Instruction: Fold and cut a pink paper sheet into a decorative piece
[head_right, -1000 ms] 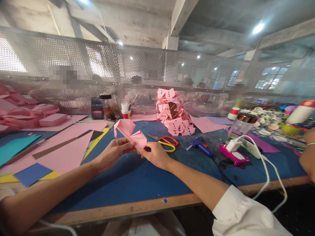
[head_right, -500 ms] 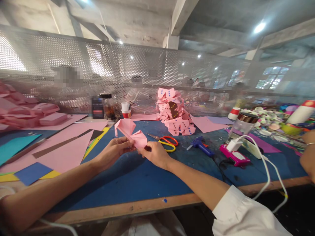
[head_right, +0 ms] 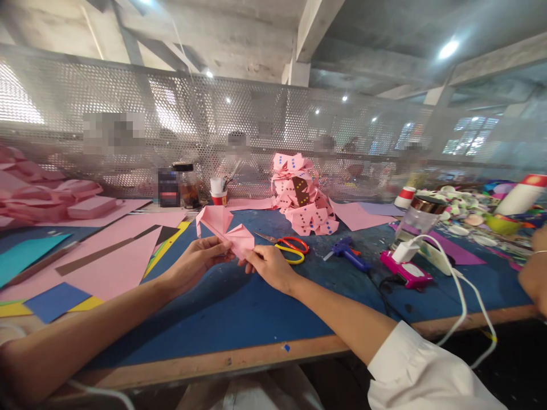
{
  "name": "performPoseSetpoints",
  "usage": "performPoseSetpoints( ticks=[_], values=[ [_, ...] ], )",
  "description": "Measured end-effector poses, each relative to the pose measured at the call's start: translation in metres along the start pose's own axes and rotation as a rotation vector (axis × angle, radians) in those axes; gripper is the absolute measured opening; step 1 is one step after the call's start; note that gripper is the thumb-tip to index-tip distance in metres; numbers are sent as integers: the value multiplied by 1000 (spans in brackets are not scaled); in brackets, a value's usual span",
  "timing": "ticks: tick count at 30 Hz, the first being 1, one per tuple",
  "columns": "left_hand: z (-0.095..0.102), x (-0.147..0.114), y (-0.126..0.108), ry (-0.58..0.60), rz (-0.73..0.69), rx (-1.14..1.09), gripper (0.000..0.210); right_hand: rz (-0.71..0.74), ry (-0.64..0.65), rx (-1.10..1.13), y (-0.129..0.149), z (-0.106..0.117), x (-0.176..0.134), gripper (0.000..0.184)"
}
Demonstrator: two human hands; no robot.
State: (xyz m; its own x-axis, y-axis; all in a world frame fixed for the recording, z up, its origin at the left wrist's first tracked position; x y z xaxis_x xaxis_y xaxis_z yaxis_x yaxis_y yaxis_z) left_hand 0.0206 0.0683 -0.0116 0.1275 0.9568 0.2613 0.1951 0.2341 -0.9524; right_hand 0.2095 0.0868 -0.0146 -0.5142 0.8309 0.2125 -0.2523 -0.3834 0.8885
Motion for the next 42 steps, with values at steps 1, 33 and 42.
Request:
performPoseSetpoints(
  ticks=[1, 33, 42],
  values=[
    [0, 0, 0, 0, 0, 0, 27, 3, 3, 8, 0, 0, 0, 45],
    [-5, -3, -3, 36, 3, 19, 26, -22, 14, -107, 6, 0, -3, 45],
    [-6, -3, -3, 29, 15, 9, 25, 17, -29, -191, 4, 0, 0, 45]
  ],
)
Point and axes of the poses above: each hand's wrist, its own x-axis towards the middle knuckle, its own z-axis out of the back of the hand, y = z × x, the point moved 3 cm from there along x, towards the middle knuckle, and after that the axes turned 8 degrees about -z, right-handed, at the moved point
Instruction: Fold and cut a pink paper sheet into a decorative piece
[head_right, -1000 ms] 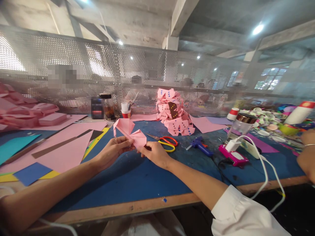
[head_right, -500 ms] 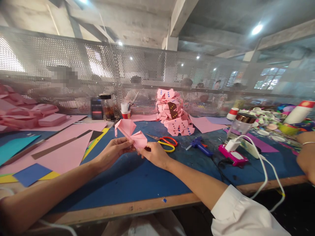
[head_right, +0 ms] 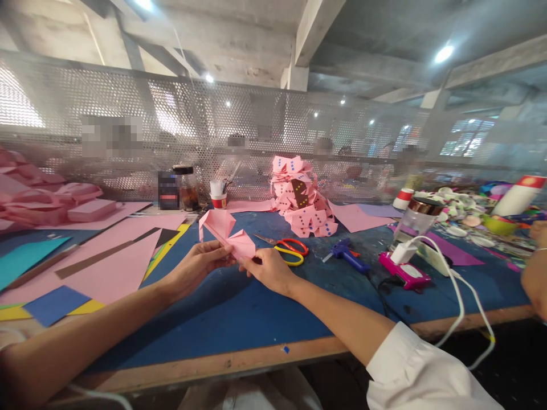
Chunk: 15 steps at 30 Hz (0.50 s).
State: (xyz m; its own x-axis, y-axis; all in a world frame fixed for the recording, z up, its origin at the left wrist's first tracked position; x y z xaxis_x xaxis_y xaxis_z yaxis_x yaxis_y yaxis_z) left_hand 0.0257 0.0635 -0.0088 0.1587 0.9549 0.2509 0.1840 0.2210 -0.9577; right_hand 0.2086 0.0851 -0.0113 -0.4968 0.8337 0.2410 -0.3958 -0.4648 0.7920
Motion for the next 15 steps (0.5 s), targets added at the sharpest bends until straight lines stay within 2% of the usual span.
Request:
performPoseSetpoints(
  ticks=[10, 15],
  values=[
    [-1, -1, -2, 3, -5, 8, 27, -35, -7, 15, 1, 0, -1, 44],
    [0, 0, -2, 5, -4, -5, 26, -8, -18, -12, 1, 0, -1, 45]
  ],
)
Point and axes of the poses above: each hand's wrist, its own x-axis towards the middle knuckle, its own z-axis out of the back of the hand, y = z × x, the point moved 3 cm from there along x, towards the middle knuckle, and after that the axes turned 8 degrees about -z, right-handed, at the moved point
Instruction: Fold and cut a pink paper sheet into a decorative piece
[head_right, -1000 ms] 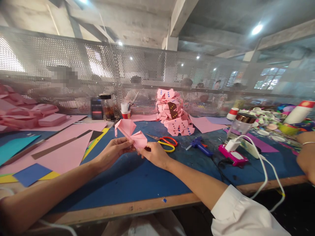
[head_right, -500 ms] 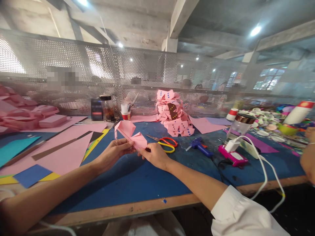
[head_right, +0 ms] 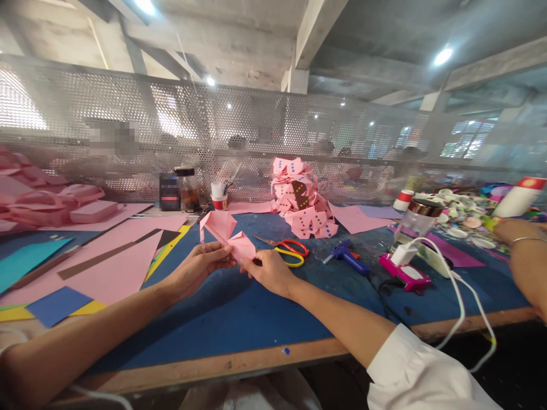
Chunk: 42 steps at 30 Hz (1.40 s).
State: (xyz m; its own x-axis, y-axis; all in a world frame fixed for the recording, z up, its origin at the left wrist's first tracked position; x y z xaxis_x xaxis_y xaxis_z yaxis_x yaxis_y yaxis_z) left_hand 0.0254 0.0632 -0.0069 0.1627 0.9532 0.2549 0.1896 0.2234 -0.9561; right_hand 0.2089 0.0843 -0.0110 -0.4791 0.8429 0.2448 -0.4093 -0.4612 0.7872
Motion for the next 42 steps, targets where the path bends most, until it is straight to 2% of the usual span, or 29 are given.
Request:
performPoseSetpoints(
  ticks=[10, 23, 32, 42],
  values=[
    [4, 1, 6, 5, -3, -23, 30, 6, 9, 34, -3, -2, 0, 41],
    [4, 2, 6, -7, 15, -42, 30, 31, -48, -65, -4, -1, 1, 35],
    [3, 3, 5, -20, 11, -49, 28, 195, -162, -297, -8, 1, 2, 23],
    [4, 3, 7, -20, 10, -36, 26, 220, -188, -266, -8, 0, 2, 17]
  ],
)
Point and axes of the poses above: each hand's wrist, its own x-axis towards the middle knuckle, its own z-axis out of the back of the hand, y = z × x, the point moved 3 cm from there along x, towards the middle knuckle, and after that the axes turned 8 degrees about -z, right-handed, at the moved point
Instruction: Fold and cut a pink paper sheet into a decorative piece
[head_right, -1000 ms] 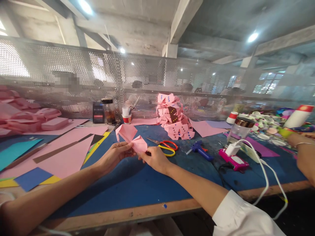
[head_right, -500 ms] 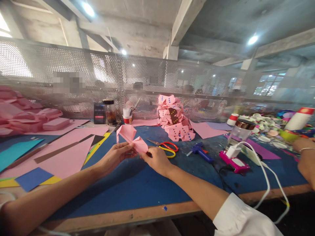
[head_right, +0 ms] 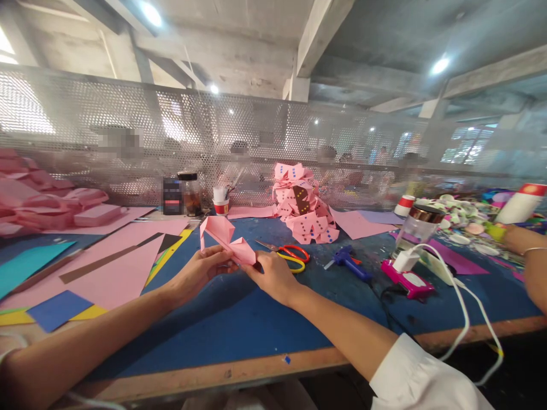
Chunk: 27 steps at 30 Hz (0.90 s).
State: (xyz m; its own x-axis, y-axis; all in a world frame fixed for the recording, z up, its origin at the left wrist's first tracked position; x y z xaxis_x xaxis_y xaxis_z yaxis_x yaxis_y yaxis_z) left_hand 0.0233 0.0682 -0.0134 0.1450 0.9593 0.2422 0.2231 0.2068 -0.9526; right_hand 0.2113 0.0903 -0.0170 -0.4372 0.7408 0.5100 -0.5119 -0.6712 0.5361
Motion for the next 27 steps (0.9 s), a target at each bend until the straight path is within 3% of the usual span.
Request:
performPoseSetpoints(
  ticks=[12, 20, 27],
  values=[
    [1, 0, -1, 7, -10, 30, 16, -133, 124, 290, 9, 4, 0, 17],
    [1, 0, -4, -23, -30, 24, 21, -118, 152, 363, 6, -1, 0, 20],
    [-2, 1, -8, -19, -50, 36, 24, -226, 240, 576, -1, -1, 4, 28]
  ],
)
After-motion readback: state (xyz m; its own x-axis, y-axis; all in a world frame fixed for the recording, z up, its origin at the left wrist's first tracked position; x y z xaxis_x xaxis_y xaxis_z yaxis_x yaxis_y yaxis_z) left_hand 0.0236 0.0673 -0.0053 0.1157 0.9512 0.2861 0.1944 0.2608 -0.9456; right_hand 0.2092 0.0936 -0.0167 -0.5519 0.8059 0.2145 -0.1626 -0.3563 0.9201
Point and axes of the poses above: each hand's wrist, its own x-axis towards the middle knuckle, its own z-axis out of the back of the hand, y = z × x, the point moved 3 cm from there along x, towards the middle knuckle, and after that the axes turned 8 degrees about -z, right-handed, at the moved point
